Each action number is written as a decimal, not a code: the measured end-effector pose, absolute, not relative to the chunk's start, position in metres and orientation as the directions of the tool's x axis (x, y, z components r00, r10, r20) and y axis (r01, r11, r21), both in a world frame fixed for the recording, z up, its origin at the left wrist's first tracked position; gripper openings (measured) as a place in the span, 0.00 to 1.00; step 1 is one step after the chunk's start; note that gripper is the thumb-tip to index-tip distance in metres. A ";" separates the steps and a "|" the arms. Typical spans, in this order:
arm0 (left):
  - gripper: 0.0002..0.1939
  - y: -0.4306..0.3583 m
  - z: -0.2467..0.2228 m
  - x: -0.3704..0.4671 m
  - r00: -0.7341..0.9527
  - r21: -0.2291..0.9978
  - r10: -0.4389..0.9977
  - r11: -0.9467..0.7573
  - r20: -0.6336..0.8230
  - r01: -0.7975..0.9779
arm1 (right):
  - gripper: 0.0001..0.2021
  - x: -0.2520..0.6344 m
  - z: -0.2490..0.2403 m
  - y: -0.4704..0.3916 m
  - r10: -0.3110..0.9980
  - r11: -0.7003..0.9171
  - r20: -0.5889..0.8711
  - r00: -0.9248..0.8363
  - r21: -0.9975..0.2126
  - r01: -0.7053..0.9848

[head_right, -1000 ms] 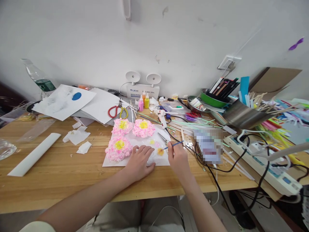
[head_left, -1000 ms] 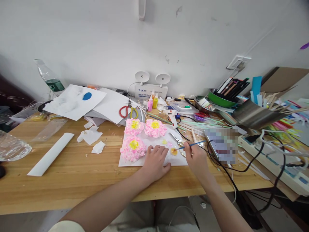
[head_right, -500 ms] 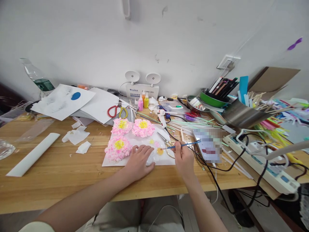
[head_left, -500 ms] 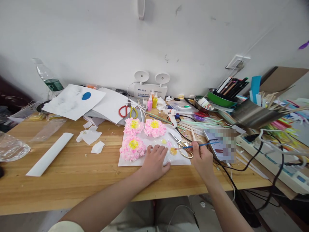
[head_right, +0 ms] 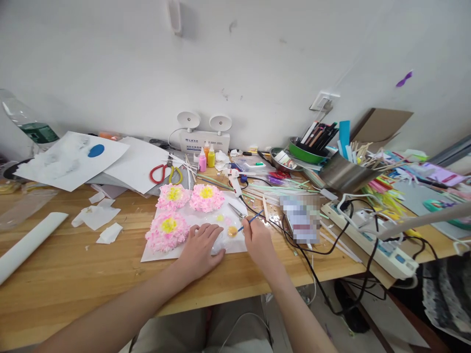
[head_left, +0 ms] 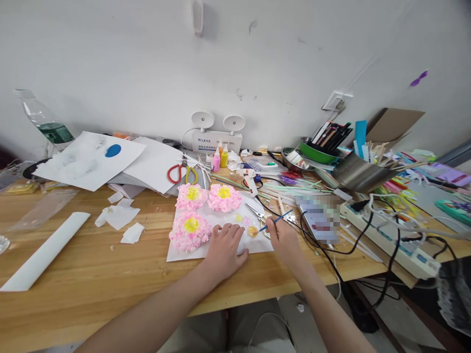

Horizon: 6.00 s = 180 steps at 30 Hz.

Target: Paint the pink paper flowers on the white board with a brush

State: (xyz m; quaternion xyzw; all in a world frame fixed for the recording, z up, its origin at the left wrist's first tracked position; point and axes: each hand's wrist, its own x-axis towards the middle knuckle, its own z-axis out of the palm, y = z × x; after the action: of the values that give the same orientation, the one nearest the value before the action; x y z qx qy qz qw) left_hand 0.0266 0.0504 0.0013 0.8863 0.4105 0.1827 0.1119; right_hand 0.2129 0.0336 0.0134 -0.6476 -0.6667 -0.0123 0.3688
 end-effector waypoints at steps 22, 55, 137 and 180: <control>0.21 0.050 -0.002 0.026 0.597 0.341 0.763 -0.646 0.248 0.683 | 0.20 0.220 0.020 0.028 0.834 -0.012 0.314 0.453 -0.811 0.585; 0.20 0.049 0.000 0.027 0.594 0.339 0.769 -0.638 0.236 0.691 | 0.16 0.223 -0.001 0.012 0.898 0.068 0.361 0.252 -0.678 0.732; 0.20 0.049 0.001 0.026 0.598 0.348 0.772 -0.632 0.214 0.692 | 0.25 0.208 0.009 0.039 0.866 -0.009 0.423 0.268 -0.522 0.853; 0.19 0.048 0.000 0.025 0.591 0.341 0.772 -0.634 0.233 0.694 | 0.27 0.215 0.001 0.048 0.851 -0.211 0.195 0.487 -0.723 0.658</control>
State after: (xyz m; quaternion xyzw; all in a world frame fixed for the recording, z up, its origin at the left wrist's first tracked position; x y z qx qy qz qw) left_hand 0.0248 0.0483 0.0003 0.8854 0.4140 0.1818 0.1073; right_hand 0.2148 0.0483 0.0011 -0.7681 -0.4911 0.1238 0.3917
